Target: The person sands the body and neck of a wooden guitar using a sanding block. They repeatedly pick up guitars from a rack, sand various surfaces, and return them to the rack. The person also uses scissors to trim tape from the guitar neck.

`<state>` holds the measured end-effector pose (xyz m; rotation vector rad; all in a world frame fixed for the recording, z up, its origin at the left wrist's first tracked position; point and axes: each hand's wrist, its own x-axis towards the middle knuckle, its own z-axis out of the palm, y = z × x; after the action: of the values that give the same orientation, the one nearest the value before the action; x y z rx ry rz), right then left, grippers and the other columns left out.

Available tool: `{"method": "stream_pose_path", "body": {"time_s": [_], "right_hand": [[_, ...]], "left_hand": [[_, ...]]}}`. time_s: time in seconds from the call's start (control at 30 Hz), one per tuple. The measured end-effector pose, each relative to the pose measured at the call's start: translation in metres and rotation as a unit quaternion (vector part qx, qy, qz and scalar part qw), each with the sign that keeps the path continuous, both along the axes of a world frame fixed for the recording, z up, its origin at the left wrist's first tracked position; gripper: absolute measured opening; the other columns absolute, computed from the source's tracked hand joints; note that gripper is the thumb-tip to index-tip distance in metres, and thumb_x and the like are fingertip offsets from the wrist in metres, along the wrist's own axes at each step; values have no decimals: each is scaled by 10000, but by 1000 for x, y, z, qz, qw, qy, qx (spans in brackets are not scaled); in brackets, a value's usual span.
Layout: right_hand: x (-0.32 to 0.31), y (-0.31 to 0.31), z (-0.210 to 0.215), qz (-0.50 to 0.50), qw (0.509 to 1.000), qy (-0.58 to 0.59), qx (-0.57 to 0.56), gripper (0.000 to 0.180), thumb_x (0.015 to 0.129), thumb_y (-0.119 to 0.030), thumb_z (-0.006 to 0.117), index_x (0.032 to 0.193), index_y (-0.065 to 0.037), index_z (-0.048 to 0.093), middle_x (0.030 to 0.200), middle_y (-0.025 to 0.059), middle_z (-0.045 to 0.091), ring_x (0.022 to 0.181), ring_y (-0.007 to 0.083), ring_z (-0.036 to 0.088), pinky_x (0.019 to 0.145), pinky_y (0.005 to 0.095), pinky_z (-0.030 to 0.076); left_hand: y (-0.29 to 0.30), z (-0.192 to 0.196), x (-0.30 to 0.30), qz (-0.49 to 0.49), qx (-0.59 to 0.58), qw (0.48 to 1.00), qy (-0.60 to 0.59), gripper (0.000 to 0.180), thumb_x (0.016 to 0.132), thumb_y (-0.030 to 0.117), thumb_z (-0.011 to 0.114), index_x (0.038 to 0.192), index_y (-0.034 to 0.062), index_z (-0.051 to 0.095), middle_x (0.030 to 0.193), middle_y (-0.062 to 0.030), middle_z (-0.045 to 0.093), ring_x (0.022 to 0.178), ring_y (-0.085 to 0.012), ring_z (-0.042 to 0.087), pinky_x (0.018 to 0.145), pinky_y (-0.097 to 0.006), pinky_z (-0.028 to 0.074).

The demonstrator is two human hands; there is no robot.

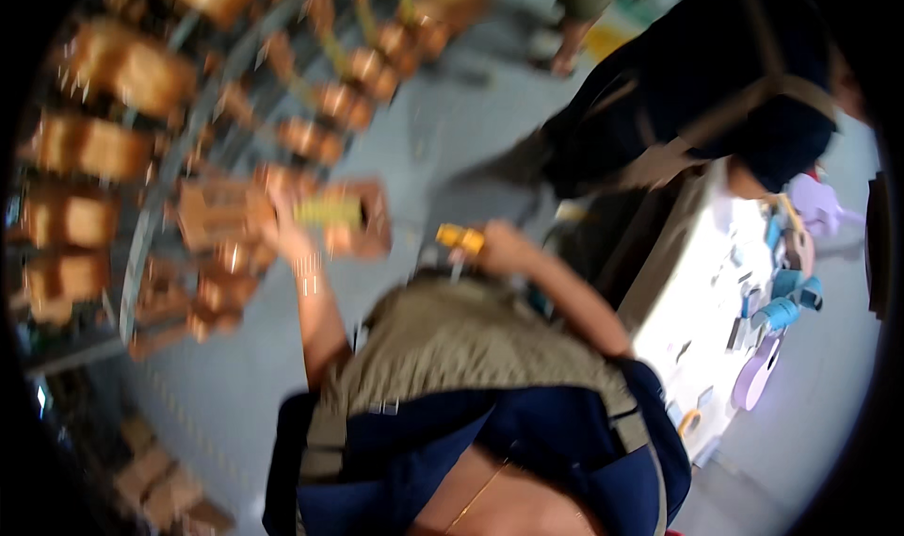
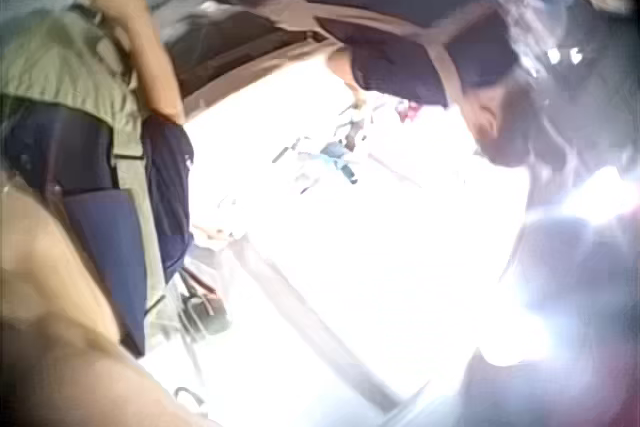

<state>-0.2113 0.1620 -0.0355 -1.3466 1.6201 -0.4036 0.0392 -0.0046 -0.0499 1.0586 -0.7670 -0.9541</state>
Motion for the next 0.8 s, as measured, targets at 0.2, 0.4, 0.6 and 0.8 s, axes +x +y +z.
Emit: {"method": "stream_pose_path", "body": {"time_s": [0.2,0.4,0.6,0.8], "right_hand": [[-33,-6,-69,-30,994,-22,99,558,774,-538,620,829,18,619,592,96,568,544,184,567,543,335,469],[-43,9,-52,92,944,-252,190,429,809,-462,605,894,-44,653,613,104,594,555,230,595,532,335,458],[-40,-3,-16,116,960,-191,169,444,787,-457,648,861,-20,659,569,28,506,515,141,528,494,267,457],[-21,-12,12,132,988,-83,17,358,823,-328,645,965,1,632,808,13,667,638,90,552,635,254,467]], "left_hand": [[8,66,15,-44,-145,986,66,311,909,272,540,719,53,427,613,-16,372,541,-132,356,540,-279,382],[17,75,16,-30,-189,981,29,334,875,307,590,714,57,438,607,-22,402,531,-138,389,531,-281,388],[14,131,36,-106,-297,941,-127,236,832,203,635,777,17,501,661,-85,522,448,-154,442,460,-270,378],[-8,150,78,150,-270,939,-155,155,750,5,626,861,-20,520,679,-88,542,405,-129,419,418,-260,376]]}}
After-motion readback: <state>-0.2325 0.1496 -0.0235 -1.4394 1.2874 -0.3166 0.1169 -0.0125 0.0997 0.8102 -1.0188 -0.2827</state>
